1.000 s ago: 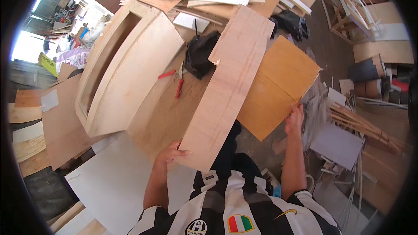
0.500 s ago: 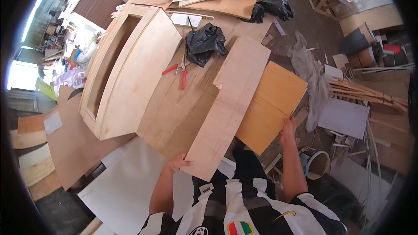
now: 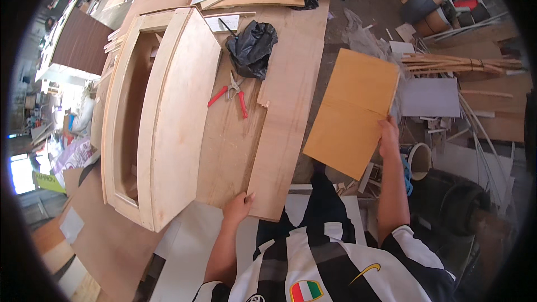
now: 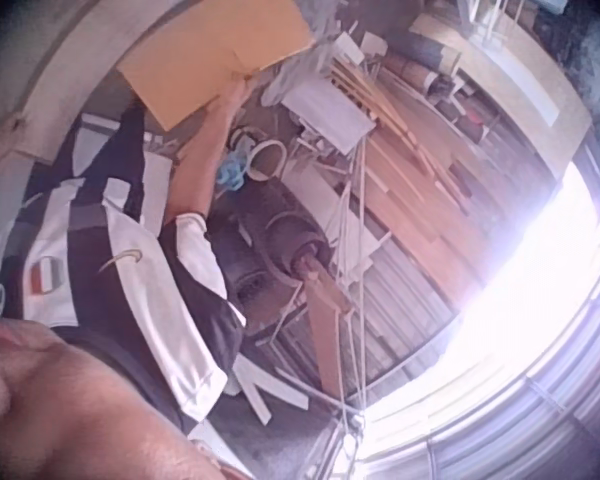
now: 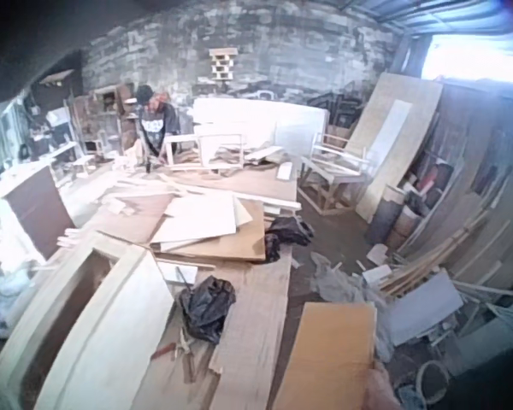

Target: The person applies a thin sheet of wood veneer to a wooden board, pressing it down by hand and using a tool to trim the edges.

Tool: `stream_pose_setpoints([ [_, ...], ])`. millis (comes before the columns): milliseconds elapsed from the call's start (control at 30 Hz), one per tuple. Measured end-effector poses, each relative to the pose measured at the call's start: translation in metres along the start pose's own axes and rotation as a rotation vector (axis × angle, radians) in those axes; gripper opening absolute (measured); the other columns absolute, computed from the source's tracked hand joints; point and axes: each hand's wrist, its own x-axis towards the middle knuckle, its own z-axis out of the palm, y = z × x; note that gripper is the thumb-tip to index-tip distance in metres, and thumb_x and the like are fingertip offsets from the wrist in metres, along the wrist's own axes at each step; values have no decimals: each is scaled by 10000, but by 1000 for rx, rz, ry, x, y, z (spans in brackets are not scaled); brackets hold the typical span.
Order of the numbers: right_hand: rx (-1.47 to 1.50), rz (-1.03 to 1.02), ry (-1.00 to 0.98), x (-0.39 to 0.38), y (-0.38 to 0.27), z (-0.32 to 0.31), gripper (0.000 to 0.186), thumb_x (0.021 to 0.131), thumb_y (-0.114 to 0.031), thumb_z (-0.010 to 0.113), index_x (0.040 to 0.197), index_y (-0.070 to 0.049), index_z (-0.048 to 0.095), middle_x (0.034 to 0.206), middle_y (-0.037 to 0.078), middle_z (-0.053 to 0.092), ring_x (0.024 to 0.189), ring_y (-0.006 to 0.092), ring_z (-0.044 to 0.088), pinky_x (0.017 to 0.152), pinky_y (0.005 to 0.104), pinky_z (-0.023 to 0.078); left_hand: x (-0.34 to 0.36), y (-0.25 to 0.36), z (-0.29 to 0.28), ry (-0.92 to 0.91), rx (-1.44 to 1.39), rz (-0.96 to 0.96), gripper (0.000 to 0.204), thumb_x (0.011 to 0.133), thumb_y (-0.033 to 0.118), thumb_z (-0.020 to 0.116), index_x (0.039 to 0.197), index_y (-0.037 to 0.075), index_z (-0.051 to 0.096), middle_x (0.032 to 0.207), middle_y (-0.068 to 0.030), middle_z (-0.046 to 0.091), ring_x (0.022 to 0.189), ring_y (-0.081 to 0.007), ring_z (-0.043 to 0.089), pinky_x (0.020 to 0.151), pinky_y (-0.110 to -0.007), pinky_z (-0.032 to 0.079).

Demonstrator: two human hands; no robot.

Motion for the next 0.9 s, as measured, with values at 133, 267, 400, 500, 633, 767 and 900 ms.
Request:
stream_pose_setpoints([
  [133,-3,60,29,-47,-23,-5,307,905,-80,530,1208,-97,570,1051,19,641,832,147,640,613,281,521,1,9,-33,16,446,-141,634,948,657,524,899,70,759,856,-203,719,854,-418,693,793,-515,517],
  [267,52,196,-25,-69,14,27,464,893,-57,534,1355,-93,524,1162,53,633,947,159,621,760,292,510,14,35,-77,235,136,125,630,955,603,562,1128,14,701,1056,-219,713,1009,-441,662,875,-530,502],
  [400,51,371,-248,-72,82,85,526,892,-44,527,1416,-65,481,1225,90,608,1078,205,596,885,362,493,61,81,-75,518,-47,447,649,959,508,625,1356,-2,563,1311,-241,609,1229,-421,555,1021,-499,454],
  [500,-54,412,-281,-73,126,116,442,920,-94,531,1361,-111,508,1198,36,609,1017,192,616,811,371,500,96,86,-48,601,-114,515,631,946,453,669,1394,24,550,1345,-231,584,1257,-417,524,1053,-482,433],
  [633,40,449,-332,-73,140,128,448,936,-84,524,1382,-72,483,1234,96,597,1082,221,600,877,365,481,107,97,-38,563,-277,287,647,940,434,684,1415,22,534,1334,-240,587,1257,-405,532,1035,-473,449],
  [767,115,363,-354,-72,127,143,459,924,-73,533,1377,-29,474,1241,140,599,1111,247,591,949,367,466,104,94,-39,522,-399,172,630,948,386,693,1422,9,520,1301,-252,599,1202,-367,577,999,-446,471],
  [900,84,346,-388,-61,125,155,460,918,-68,538,1371,-24,475,1205,141,606,1086,246,602,919,372,483,108,77,-29,651,-356,255,595,958,328,698,1419,-2,518,1199,-214,657,1075,-295,642,921,-398,505],
])
